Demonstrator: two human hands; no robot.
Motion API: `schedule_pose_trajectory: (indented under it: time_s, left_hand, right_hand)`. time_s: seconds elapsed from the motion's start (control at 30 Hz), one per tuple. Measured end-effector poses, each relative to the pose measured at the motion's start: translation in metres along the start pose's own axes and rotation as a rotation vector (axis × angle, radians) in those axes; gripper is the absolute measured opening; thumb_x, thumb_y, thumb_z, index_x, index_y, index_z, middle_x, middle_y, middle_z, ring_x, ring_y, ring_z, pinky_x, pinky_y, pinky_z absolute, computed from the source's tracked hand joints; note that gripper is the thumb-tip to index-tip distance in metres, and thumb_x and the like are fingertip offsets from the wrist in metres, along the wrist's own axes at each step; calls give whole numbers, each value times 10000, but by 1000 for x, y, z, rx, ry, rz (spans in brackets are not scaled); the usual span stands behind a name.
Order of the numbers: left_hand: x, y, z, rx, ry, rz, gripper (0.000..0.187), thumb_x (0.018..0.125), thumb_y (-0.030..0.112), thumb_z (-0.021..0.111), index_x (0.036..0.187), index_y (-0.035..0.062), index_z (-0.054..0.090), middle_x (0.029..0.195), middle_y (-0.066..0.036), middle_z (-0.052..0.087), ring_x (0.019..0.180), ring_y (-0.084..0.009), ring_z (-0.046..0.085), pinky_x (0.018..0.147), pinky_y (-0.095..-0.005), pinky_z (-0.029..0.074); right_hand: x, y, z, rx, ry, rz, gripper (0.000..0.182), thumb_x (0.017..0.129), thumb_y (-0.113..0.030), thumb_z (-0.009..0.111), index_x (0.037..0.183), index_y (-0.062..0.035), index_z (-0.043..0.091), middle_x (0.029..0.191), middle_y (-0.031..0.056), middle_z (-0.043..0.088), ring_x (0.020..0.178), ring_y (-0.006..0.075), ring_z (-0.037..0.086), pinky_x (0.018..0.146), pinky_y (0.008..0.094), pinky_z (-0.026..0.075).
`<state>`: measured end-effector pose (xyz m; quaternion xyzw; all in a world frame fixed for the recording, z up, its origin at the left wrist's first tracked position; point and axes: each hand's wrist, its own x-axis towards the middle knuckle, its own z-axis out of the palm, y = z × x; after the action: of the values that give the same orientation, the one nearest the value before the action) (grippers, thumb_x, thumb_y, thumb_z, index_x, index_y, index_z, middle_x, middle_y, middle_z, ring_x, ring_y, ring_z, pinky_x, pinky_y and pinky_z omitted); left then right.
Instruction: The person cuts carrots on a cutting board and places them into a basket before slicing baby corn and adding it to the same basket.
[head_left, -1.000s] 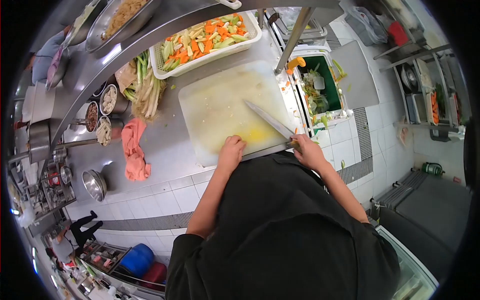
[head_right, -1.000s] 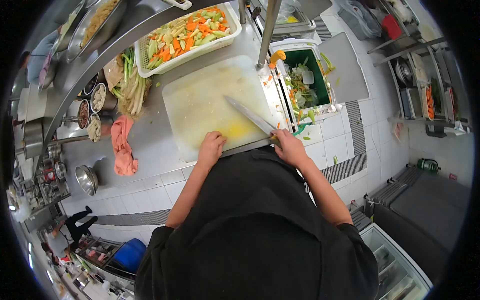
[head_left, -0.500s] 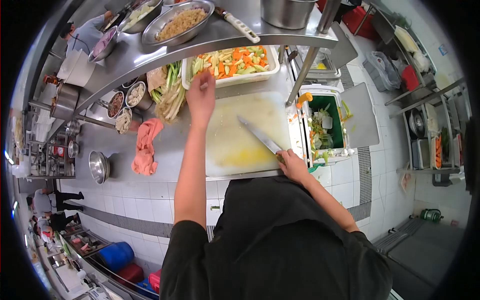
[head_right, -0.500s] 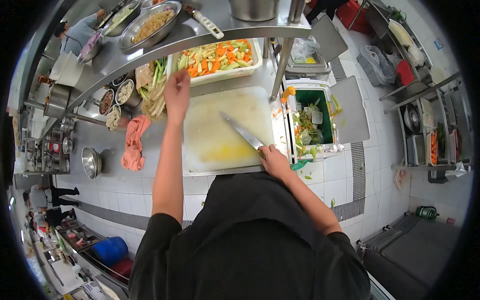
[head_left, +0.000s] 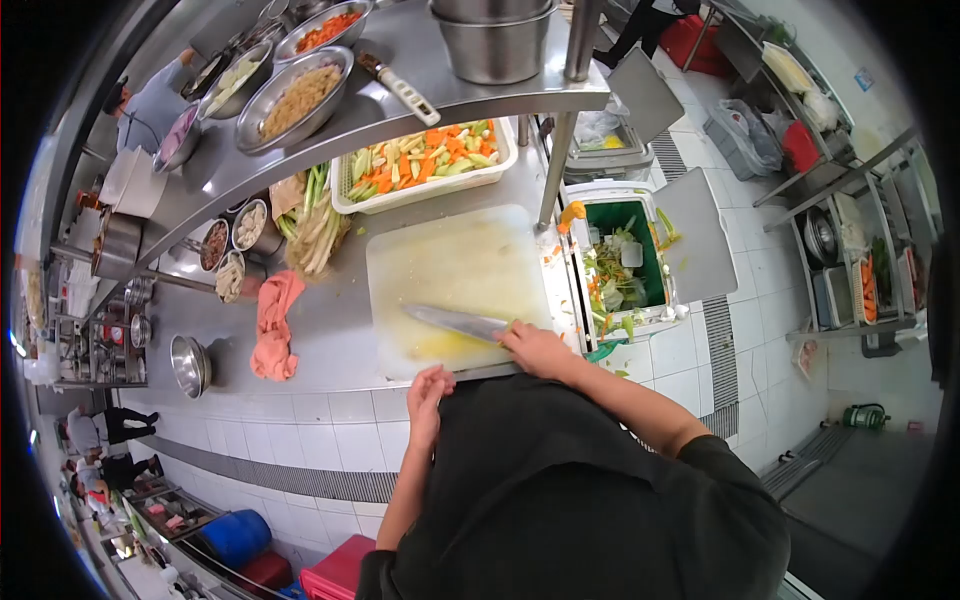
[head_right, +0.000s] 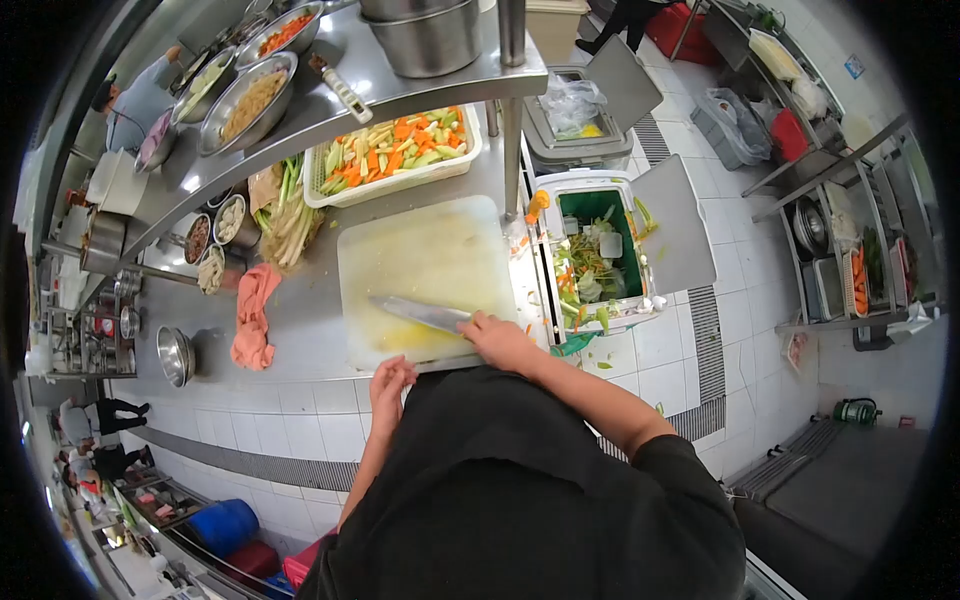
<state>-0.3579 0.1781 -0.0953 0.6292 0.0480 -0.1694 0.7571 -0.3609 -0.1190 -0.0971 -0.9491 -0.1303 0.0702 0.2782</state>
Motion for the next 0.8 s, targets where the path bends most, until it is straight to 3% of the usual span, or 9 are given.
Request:
schedule_pose_trajectory:
  time_s: [0.1, 0.17, 0.2, 0.27, 0.43, 0.53, 0.67, 0.73, 0.8]
  left_hand:
    - [-24, 10, 2, -28, -181, -55, 384, 1037, 190, 639, 1366, -5, 602, 1194, -111, 695, 1045, -185, 647, 961, -316, 503]
    - [-40, 22, 13, 9, -375, -174, 476, 1053, 293, 609, 1438, 14, 576, 1326, -121, 661, 1174, -194, 616, 1058, -322, 453]
    - [-46, 24, 15, 17, -374, -175, 476, 1053, 293, 609, 1438, 14, 576, 1326, -121, 661, 1174, -194, 616, 1058, -322, 453]
    - [-51, 26, 16, 30, -465, -448, 527, 1066, 352, 589, 1479, 27, 554, 1402, -119, 630, 1281, -201, 574, 1122, -317, 402]
    - [-30, 21, 8, 186, -496, -443, 515, 1086, 358, 562, 1476, 22, 557, 1415, -112, 621, 1326, -201, 554, 1129, -306, 398]
    - [-8, 36, 12, 241, -588, -425, 525, 1096, 376, 536, 1482, 20, 553, 1458, -120, 592, 1365, -212, 525, 1160, -312, 367]
    - [28, 70, 35, 237, -957, -437, 588, 1099, 430, 503, 1528, 27, 500, 1526, -133, 533, 1434, -228, 461, 1212, -333, 298]
    - [40, 101, 54, 285, -1114, -398, 614, 1099, 450, 493, 1547, 31, 475, 1547, -138, 514, 1456, -235, 442, 1228, -344, 276]
    - [53, 125, 66, 322, -1349, -217, 636, 1087, 420, 533, 1577, 29, 422, 1569, -149, 491, 1466, -246, 442, 1228, -368, 293]
  right_hand:
    - [17, 0, 7, -16, 99, -24, 436, 960, -142, 590, 1394, -119, 556, 1139, 182, 590, 987, 370, 679, 790, 475, 596]
    - [33, 14, 10, -132, 235, 66, 472, 922, -123, 607, 1393, -130, 570, 1122, 169, 582, 981, 343, 670, 772, 440, 600]
    - [38, 24, 13, -124, 239, 66, 472, 922, -123, 607, 1393, -130, 570, 1122, 169, 582, 981, 343, 670, 772, 440, 600]
    - [43, 48, 12, -211, 323, 133, 525, 889, -109, 620, 1411, -126, 567, 1111, 161, 574, 991, 323, 649, 791, 421, 583]
    - [21, 57, -22, -327, 275, 154, 549, 903, -196, 696, 1431, -134, 560, 1105, 157, 568, 1027, 330, 606, 877, 447, 526]
    - [-4, 36, -31, -166, 369, 199, 493, 897, -197, 739, 1362, -120, 594, 1143, 178, 578, 1072, 360, 592, 925, 447, 505]
    - [-62, -8, -29, -122, 519, 246, 399, 894, -183, 732, 1268, -91, 627, 1089, 159, 584, 1018, 353, 610, 860, 443, 522]
    - [-90, -32, -16, 59, 550, 313, 317, 908, -155, 720, 1211, -97, 647, 1075, 142, 593, 1021, 349, 626, 842, 446, 541]
    - [-110, -51, 0, 137, 521, 481, 295, 918, -151, 709, 1204, -107, 650, 1080, 136, 601, 1024, 343, 636, 835, 446, 548]
